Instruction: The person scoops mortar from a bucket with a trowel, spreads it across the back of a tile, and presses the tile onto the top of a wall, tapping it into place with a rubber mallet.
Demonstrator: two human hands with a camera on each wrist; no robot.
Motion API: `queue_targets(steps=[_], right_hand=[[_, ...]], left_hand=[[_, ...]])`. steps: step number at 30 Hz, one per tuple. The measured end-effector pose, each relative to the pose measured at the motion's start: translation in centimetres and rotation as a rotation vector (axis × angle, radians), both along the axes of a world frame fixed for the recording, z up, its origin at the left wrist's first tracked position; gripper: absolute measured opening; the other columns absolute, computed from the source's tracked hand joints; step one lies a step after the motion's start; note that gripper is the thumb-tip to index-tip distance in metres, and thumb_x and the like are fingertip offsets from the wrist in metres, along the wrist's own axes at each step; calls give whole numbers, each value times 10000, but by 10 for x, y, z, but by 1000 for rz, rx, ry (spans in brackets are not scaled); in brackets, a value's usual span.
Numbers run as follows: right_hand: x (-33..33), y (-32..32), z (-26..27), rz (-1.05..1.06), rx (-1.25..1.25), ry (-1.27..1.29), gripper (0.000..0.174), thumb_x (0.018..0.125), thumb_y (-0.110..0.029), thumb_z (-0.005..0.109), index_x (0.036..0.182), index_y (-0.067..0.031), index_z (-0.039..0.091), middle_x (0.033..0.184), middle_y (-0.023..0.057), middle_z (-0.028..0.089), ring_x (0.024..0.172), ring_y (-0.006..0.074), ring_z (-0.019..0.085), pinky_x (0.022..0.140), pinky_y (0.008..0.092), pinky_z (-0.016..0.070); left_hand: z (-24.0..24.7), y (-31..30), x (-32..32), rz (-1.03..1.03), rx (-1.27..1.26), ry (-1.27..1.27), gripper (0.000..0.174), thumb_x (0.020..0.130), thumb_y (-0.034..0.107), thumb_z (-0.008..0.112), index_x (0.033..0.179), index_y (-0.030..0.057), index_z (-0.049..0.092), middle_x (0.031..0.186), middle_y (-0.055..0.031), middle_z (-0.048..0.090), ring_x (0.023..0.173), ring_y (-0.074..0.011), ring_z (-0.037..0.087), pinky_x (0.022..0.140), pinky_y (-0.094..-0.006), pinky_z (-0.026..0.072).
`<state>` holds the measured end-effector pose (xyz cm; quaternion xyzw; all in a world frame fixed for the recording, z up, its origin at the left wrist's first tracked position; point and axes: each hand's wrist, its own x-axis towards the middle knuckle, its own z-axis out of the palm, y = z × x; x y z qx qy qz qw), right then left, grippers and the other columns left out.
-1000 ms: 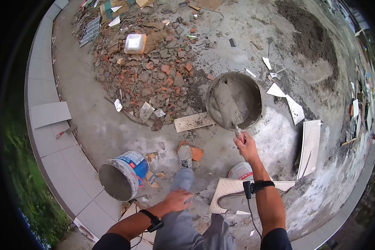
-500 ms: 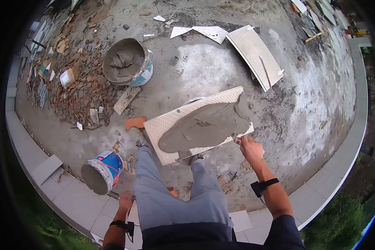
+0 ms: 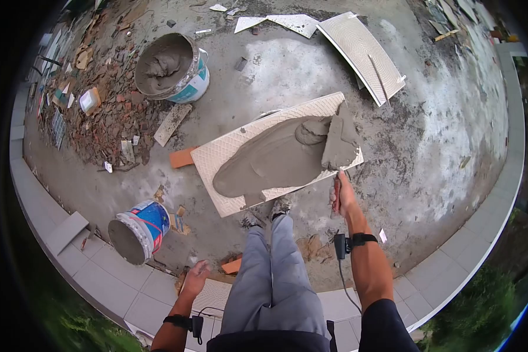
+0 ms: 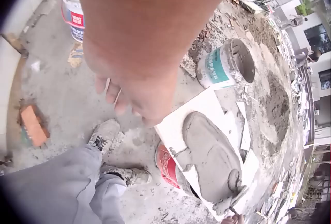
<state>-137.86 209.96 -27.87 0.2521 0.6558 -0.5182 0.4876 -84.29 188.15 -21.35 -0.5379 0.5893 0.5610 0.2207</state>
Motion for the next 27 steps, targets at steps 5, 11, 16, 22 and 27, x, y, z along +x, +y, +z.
queue_targets(steps=[5, 11, 16, 22, 27], right_hand=[[111, -59, -37, 362, 46, 137, 519, 956, -589, 496, 834, -88, 558, 615, 92, 582, 511, 214, 590, 448, 376, 442], [32, -47, 8, 1310, 535, 888, 485, 929, -535, 554, 957, -54, 604, 810, 195, 705, 752, 372, 692, 663, 475, 534], [-65, -4, -5, 1144, 756, 925, 524, 918, -562, 564, 948, -40, 600, 760, 187, 694, 710, 345, 694, 619, 458, 530], [-115, 34, -10, 1059, 401, 502, 529, 906, -575, 559, 879, -49, 608, 787, 196, 685, 766, 393, 673, 663, 473, 516], [-234, 52, 0, 1434, 463, 844, 507, 906, -585, 541, 906, -81, 594, 774, 160, 683, 791, 384, 670, 693, 489, 507]], left_hand=[[-22, 61, 68, 115, 43, -38, 434, 944, 244, 626, 1281, -24, 571, 1186, -169, 656, 1118, -227, 615, 977, -331, 459], [9, 70, 74, 260, 59, -145, 402, 941, 196, 619, 1265, -39, 582, 1185, -168, 656, 1119, -232, 615, 981, -328, 457], [17, 76, 38, 362, 19, -159, 384, 945, 179, 611, 1252, -51, 586, 1192, -148, 651, 1117, -217, 607, 973, -312, 452], [11, 121, -54, 319, 9, -199, 399, 949, 175, 592, 1276, -52, 566, 1191, -166, 647, 1107, -227, 603, 976, -331, 448], [33, 134, -191, 271, 192, -40, 460, 944, 141, 580, 1349, -64, 503, 1336, -173, 576, 1234, -225, 536, 1074, -332, 383]])
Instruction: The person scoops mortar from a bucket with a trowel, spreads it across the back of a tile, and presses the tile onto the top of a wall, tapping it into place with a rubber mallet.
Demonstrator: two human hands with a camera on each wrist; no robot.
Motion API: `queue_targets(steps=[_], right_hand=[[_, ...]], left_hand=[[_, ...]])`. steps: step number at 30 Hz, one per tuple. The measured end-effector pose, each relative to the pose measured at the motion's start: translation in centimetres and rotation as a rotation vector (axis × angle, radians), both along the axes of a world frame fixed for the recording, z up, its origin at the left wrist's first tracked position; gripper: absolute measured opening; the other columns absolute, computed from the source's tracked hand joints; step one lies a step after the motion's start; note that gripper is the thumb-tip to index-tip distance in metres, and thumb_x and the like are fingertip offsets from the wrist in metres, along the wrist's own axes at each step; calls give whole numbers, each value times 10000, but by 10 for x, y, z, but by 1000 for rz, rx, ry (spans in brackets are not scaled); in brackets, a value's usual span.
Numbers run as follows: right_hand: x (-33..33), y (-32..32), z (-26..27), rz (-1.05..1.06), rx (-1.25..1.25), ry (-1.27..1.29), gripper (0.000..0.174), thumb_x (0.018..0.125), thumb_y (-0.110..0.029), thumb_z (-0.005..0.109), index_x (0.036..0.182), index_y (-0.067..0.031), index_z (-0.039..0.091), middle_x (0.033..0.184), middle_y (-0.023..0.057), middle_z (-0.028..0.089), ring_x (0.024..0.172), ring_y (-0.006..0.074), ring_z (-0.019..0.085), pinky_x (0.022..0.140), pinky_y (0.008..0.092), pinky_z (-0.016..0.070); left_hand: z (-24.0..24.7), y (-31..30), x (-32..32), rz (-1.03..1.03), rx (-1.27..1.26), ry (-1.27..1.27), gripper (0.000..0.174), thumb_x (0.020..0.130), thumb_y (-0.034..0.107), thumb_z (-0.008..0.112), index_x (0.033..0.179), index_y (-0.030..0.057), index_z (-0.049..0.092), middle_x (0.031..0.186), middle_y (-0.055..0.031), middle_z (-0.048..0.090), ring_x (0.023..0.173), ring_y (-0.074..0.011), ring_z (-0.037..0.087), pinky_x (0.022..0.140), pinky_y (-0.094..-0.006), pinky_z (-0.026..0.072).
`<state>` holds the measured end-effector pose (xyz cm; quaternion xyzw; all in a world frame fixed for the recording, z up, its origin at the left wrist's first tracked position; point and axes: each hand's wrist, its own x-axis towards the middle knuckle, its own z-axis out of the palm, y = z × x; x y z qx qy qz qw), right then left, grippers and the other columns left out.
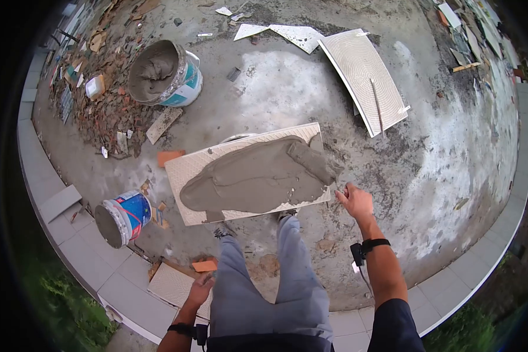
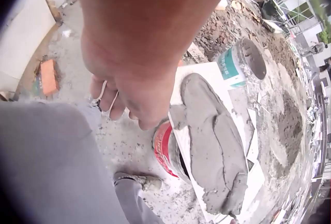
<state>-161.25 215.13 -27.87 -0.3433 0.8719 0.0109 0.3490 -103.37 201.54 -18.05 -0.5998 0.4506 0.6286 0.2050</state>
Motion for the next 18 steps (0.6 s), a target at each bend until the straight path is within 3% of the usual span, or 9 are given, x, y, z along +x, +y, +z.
queue_targets(steps=[5, 7, 9, 10, 12, 15, 18], right_hand=[[-79, 27, -49, -58, -47, 13, 515, 906, -575, 545, 836, -65, 563, 717, 175, 645, 733, 408, 637, 650, 500, 472], [-96, 32, -56, -149, -95, 39, 531, 901, -567, 557, 778, -50, 541, 687, 191, 618, 702, 424, 612, 627, 501, 450], [-110, 31, -47, -147, -101, 53, 526, 896, -563, 567, 778, -51, 544, 681, 188, 617, 699, 424, 611, 628, 501, 450], [-117, 26, -42, -158, -107, 75, 521, 891, -559, 576, 778, -52, 546, 676, 186, 616, 696, 424, 610, 629, 501, 449], [-131, 2, -22, -74, -120, 51, 507, 884, -553, 590, 793, -55, 561, 674, 174, 621, 694, 411, 623, 629, 497, 462], [-145, -68, 1, 389, -72, -21, 499, 882, -558, 594, 837, -61, 582, 684, 153, 642, 704, 383, 654, 637, 488, 499], [-147, -122, -12, 372, -60, 67, 492, 882, -551, 598, 842, -61, 590, 695, 159, 651, 700, 389, 654, 637, 483, 503]], left_hand=[[11, 4, -85, -33, 6, -12, 440, 964, 143, 572, 1356, -45, 502, 1327, -149, 582, 1245, -214, 531, 1068, -334, 393], [11, 9, -85, -71, -1, -35, 432, 969, 156, 577, 1350, -36, 509, 1321, -137, 585, 1251, -203, 527, 1066, -333, 396], [4, 15, -76, 15, -123, 61, 432, 949, 220, 623, 1298, -24, 550, 1194, -155, 650, 1110, -201, 606, 980, -329, 458], [5, 14, -78, 35, -128, 60, 432, 949, 220, 623, 1298, -24, 550, 1194, -155, 650, 1110, -201, 606, 980, -329, 458], [10, 10, -83, 10, -73, -87, 428, 942, 220, 626, 1292, -17, 558, 1202, -174, 650, 1119, -226, 615, 979, -344, 463], [0, 16, -81, 29, -102, -77, 418, 941, 221, 625, 1289, -4, 569, 1186, -167, 653, 1101, -226, 617, 962, -341, 469], [8, 15, -83, -21, -130, -128, 403, 955, 222, 617, 1290, 1, 573, 1173, -143, 657, 1089, -199, 609, 949, -324, 471]])
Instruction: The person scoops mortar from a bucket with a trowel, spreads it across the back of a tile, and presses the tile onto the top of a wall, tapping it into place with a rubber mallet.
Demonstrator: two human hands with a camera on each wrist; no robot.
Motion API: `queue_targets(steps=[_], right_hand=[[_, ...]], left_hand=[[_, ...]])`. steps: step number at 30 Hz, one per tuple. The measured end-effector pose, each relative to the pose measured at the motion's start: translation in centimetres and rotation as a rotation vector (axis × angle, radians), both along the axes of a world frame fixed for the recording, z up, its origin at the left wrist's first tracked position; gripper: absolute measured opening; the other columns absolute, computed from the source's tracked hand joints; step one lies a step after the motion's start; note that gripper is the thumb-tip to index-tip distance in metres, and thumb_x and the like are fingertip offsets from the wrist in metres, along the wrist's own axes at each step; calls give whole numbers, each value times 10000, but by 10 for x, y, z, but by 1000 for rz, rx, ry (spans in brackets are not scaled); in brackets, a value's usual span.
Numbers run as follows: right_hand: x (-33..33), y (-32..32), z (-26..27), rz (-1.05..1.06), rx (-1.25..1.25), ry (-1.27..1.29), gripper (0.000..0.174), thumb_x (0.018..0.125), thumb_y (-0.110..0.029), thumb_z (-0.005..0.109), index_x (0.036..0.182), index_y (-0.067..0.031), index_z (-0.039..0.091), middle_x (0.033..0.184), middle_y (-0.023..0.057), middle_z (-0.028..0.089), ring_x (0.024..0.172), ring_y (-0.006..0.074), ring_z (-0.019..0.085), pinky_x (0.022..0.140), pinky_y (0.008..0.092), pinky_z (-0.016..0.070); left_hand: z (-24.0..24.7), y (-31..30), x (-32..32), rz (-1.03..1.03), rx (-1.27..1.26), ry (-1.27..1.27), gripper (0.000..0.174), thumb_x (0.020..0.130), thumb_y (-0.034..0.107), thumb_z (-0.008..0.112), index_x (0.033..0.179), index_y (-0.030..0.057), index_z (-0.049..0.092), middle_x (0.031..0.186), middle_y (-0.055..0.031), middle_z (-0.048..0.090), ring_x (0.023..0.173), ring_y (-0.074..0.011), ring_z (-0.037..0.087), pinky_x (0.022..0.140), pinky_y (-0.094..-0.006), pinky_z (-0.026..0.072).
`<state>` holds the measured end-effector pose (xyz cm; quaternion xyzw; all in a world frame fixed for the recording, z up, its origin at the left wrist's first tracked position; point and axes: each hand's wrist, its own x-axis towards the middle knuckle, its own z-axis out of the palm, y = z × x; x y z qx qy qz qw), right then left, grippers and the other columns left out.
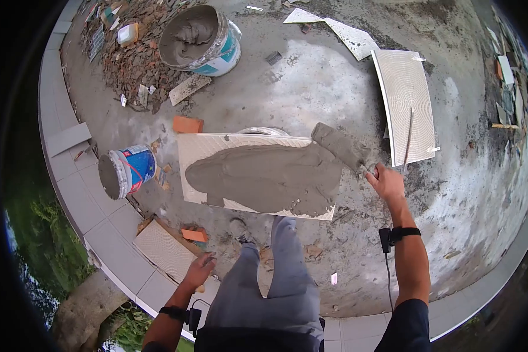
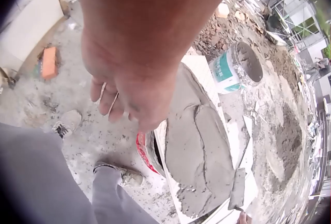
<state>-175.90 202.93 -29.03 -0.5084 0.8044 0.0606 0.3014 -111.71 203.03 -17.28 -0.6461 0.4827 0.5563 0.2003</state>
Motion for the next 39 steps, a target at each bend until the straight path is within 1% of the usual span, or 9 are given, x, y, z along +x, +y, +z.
queue_targets(steps=[4, 12, 16, 20, 27, 32, 35, 37, 39], right_hand=[[14, -57, 5, 167, 19, -89, 499, 882, -556, 598, 852, -58, 609, 728, 162, 671, 730, 387, 664, 659, 483, 516], [83, -140, -7, 288, 3, -56, 534, 884, -598, 567, 891, -67, 624, 733, 152, 678, 746, 372, 676, 675, 480, 525], [117, -165, 2, 567, 90, -93, 525, 887, -595, 571, 876, -72, 616, 724, 145, 674, 751, 364, 673, 682, 477, 523], [160, -185, -13, 375, -10, -61, 551, 884, -622, 554, 892, -75, 619, 737, 162, 671, 767, 379, 667, 696, 485, 520], [245, -228, -10, 488, 134, -186, 595, 902, -615, 537, 853, -31, 636, 773, 220, 665, 794, 420, 652, 710, 497, 507], [277, -235, -29, -13, -56, -90, 620, 914, -599, 533, 833, 10, 617, 744, 229, 647, 749, 410, 638, 684, 474, 487], [298, -153, -5, -442, -119, -437, 525, 907, -488, 611, 770, 17, 581, 588, 100, 565, 525, 194, 553, 537, 369, 445], [329, -96, 16, -631, -153, -602, 313, 904, -289, 538, 740, -24, 563, 580, 54, 543, 504, 143, 511, 485, 311, 400], [373, -65, 34, -924, -154, -858, 293, 924, -291, 483, 726, -77, 509, 544, 26, 474, 436, 147, 442, 423, 285, 359]], left_hand=[[10, 16, 24, 324, 41, 24, 405, 956, 233, 623, 1284, 0, 574, 1193, -136, 655, 1114, -208, 606, 965, -317, 462], [10, 54, 94, 359, -5, -84, 401, 951, 253, 603, 1270, 10, 580, 1185, -148, 654, 1104, -234, 616, 966, -339, 461], [-2, 57, 117, 262, -92, -52, 409, 950, 272, 604, 1268, 15, 582, 1168, -162, 653, 1090, -237, 621, 954, -347, 467], [-25, 38, 139, 324, -32, -4, 431, 950, 296, 610, 1274, 14, 576, 1174, -171, 647, 1086, -239, 622, 952, -344, 468], [-49, 7, 212, 537, 35, 108, 366, 966, 209, 607, 1271, 8, 577, 1142, -127, 651, 1069, -189, 607, 934, -318, 469], [-38, -16, 253, 570, 131, 175, 355, 968, 194, 598, 1262, -2, 577, 1134, -108, 646, 1042, -176, 594, 919, -313, 469], [-48, -14, 279, 478, 79, 97, 359, 964, 196, 596, 1261, -5, 578, 1122, -108, 645, 1029, -167, 586, 909, -305, 467], [-69, 0, 296, 472, 97, 107, 372, 962, 210, 597, 1259, -13, 575, 1116, -113, 647, 1043, -167, 585, 911, -303, 462], [-77, -5, 297, 367, 85, 133, 380, 963, 212, 597, 1267, -13, 572, 1126, -122, 647, 1050, -171, 587, 915, -306, 461]])
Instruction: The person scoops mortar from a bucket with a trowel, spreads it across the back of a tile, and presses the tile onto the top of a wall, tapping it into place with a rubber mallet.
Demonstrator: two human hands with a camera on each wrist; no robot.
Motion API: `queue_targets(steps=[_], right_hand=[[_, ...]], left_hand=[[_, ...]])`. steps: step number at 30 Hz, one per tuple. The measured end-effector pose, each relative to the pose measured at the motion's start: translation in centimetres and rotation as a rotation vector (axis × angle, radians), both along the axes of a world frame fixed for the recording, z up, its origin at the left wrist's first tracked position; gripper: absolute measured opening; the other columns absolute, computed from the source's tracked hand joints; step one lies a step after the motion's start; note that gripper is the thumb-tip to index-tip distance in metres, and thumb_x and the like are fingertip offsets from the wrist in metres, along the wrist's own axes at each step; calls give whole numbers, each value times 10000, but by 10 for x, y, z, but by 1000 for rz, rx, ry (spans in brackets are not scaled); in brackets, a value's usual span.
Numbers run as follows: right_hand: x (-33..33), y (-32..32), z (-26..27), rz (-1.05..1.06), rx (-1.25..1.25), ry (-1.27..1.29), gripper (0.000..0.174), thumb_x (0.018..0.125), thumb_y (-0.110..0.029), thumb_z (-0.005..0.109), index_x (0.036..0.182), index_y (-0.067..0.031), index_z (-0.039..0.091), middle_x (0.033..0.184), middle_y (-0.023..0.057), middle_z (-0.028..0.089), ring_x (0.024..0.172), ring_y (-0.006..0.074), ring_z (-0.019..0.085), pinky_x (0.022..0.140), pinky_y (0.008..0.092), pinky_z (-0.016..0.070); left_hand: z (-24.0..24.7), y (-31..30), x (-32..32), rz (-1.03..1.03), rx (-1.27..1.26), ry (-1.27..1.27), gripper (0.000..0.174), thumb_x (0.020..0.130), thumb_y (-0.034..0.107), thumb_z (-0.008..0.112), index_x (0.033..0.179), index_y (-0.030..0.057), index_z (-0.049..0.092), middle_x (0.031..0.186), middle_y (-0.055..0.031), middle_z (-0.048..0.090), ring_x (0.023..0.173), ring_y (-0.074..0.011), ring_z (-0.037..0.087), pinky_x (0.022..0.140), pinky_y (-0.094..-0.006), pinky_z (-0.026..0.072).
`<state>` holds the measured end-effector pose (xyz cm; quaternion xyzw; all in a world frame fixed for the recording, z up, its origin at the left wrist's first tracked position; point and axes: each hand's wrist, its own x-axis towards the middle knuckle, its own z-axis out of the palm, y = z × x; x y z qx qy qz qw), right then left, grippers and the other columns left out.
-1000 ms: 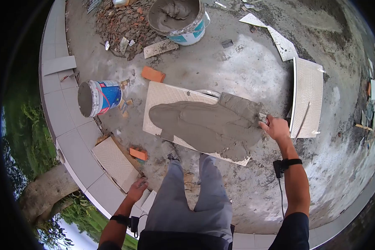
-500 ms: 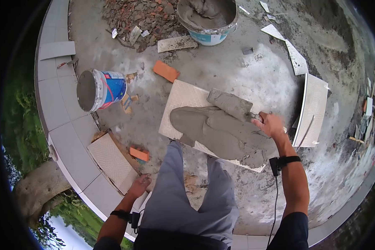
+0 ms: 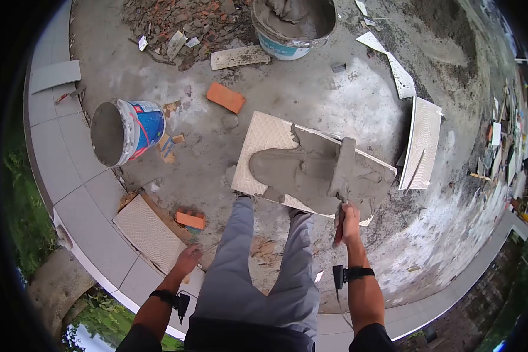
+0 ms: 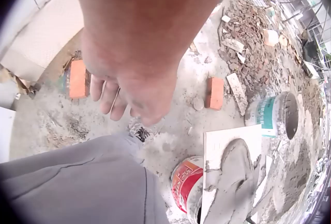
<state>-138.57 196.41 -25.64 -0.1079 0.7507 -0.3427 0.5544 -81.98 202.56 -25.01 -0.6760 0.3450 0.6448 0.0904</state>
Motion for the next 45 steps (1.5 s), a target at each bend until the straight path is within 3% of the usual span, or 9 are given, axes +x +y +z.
queue_targets(steps=[9, 12, 14, 19, 24, 30, 32, 37, 45], right_hand=[[206, -12, -79, -49, 77, -306, 367, 968, -361, 549, 778, -48, 562, 556, 19, 476, 445, 143, 465, 447, 318, 386], [189, 27, -106, 331, 83, 35, 354, 958, -355, 575, 904, -8, 621, 639, 25, 552, 519, 131, 497, 519, 304, 436], [143, 8, -64, 919, 106, 581, 483, 891, -461, 611, 1077, -19, 670, 950, 245, 694, 890, 423, 670, 780, 514, 525], [54, -65, -44, 1363, 89, 886, 356, 902, -425, 600, 952, -75, 634, 871, 201, 705, 758, 411, 678, 670, 505, 543], [53, -16, -73, 913, 67, 772, 405, 905, -420, 606, 1009, -32, 662, 838, 248, 680, 779, 450, 657, 696, 526, 513], [5, 41, -24, 1153, 351, 838, 449, 923, -412, 583, 1031, 13, 677, 744, 271, 659, 709, 400, 677, 660, 479, 517], [-12, 65, -44, 566, 197, 820, 411, 936, -384, 557, 881, 14, 645, 597, 173, 596, 520, 268, 608, 523, 405, 483], [73, -43, -34, -122, 186, 35, 340, 935, -314, 522, 674, -101, 479, 526, 14, 439, 404, 158, 425, 392, 317, 351], [188, -222, -58, 110, 158, -78, 328, 907, -344, 576, 709, -88, 523, 537, 14, 445, 419, 159, 456, 396, 329, 365]], left_hand=[[2, -41, -20, 161, 49, 66, 415, 950, 212, 616, 1297, -7, 556, 1212, -168, 638, 1120, -189, 593, 977, -315, 443], [4, -31, -11, 101, -11, 74, 392, 957, 211, 612, 1285, 5, 558, 1174, -131, 648, 1089, -183, 593, 963, -316, 449], [5, -20, -3, 129, -46, 77, 381, 957, 214, 611, 1273, 5, 565, 1158, -125, 651, 1074, -180, 594, 955, -317, 452], [-11, 9, -1, 150, -49, 60, 367, 951, 225, 615, 1237, -1, 581, 1106, -121, 662, 1030, -169, 598, 933, -315, 460], [-6, 31, -2, 85, -3, 18, 379, 933, 234, 633, 1223, -6, 588, 1075, -119, 673, 1029, -160, 607, 926, -306, 458], [-10, 12, 14, 182, -52, 89, 396, 951, 237, 622, 1275, 17, 564, 1090, -32, 652, 1036, -130, 578, 924, -275, 446], [-15, 2, 19, 232, 15, 99, 415, 950, 243, 625, 1291, 18, 555, 1091, -32, 650, 1039, -130, 575, 910, -275, 449], [-24, -10, 15, 297, 117, 23, 401, 950, 248, 620, 1254, -11, 580, 1051, -75, 668, 977, -131, 598, 897, -282, 463], [-14, -9, 19, 174, -42, 45, 418, 940, 271, 622, 1252, -5, 583, 1095, -115, 664, 1009, -168, 603, 922, -301, 460]])
